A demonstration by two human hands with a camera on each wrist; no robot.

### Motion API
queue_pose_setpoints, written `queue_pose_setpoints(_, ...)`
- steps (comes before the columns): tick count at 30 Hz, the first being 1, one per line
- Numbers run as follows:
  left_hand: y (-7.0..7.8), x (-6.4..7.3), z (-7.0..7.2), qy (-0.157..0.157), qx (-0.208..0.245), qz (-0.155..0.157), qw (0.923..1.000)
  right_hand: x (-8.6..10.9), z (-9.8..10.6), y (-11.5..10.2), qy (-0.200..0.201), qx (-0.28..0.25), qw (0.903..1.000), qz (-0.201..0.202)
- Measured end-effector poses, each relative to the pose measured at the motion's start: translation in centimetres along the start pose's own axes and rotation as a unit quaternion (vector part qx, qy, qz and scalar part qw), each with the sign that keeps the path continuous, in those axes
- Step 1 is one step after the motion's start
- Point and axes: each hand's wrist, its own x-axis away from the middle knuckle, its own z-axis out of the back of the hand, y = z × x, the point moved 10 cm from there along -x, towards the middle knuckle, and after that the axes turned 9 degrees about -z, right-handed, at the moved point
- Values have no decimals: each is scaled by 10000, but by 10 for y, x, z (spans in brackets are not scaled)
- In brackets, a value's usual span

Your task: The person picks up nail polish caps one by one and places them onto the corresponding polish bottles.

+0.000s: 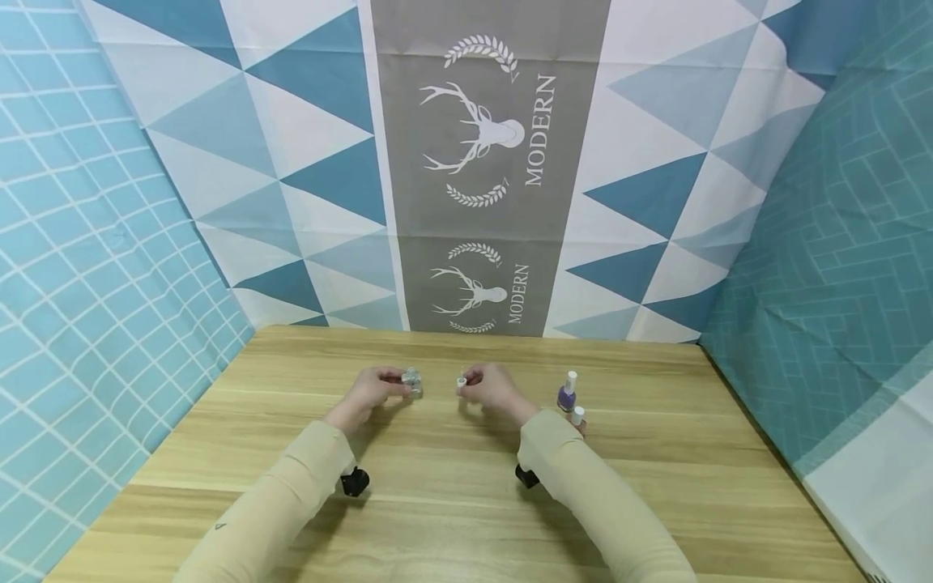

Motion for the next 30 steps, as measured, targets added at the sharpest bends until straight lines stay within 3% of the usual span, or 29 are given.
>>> queue_pose_setpoints(15, 34, 5, 5, -37, -285, -270, 9992, 21, 42, -11, -308, 72, 9995, 32)
queue_pose_setpoints(22, 49, 10, 7, 20, -249, -435, 9987, 32, 67, -17, -169, 118, 9998, -34)
queue_pose_setpoints(30, 67, 22, 10, -44, -411, -511, 9978, 47, 93, -34, 125, 204, 9995, 213)
